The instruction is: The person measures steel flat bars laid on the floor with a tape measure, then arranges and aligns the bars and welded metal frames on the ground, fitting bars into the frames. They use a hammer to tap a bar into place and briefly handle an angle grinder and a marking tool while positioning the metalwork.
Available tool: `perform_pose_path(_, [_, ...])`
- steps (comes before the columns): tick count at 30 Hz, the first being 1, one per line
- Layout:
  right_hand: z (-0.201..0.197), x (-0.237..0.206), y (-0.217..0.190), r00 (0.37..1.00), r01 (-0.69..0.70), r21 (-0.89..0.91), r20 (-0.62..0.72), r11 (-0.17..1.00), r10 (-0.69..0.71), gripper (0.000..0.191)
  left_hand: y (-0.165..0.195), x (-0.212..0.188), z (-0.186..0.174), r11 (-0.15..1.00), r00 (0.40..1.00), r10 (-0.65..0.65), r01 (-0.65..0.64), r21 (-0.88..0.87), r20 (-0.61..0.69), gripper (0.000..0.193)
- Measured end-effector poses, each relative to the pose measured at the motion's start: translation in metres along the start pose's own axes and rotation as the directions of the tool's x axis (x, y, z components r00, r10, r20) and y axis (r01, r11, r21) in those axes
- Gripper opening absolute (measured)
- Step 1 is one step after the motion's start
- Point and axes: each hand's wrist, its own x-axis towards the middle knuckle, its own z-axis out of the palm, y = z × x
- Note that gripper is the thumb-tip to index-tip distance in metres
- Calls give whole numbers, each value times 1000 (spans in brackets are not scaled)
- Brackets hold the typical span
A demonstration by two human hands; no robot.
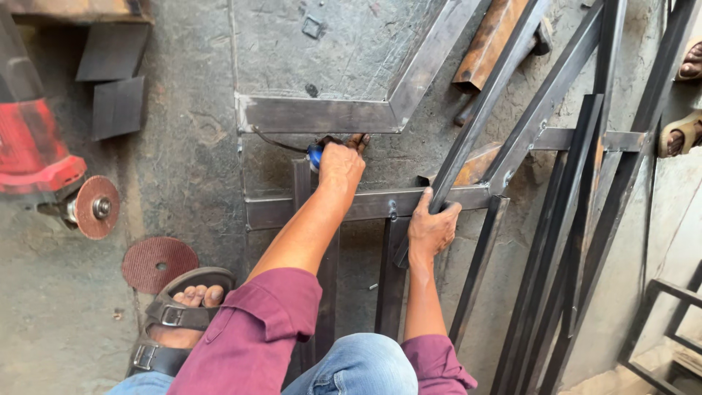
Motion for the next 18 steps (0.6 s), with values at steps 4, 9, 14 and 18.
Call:
perform_pose_path(4, [2,9,-5,1000,-1,-15,-10,1000,0,59,0,3,1,999,1000,-10,10,48,-3,47])
perform_pose_path(9, [4,13,-6,1000,-5,-4,-2,1000,5,59,4,-1,-4,999,999,-29,29,14,29,55])
perform_pose_path(14, [6,13,-4,1000,0,-7,-10,1000,0,60,9,-7,-15,996,995,-87,86,32,48,69])
perform_pose_path(18, [6,12,-4,1000,-20,0,10,1000,20,61,9,-8,-19,995,992,-89,85,53,84,72])
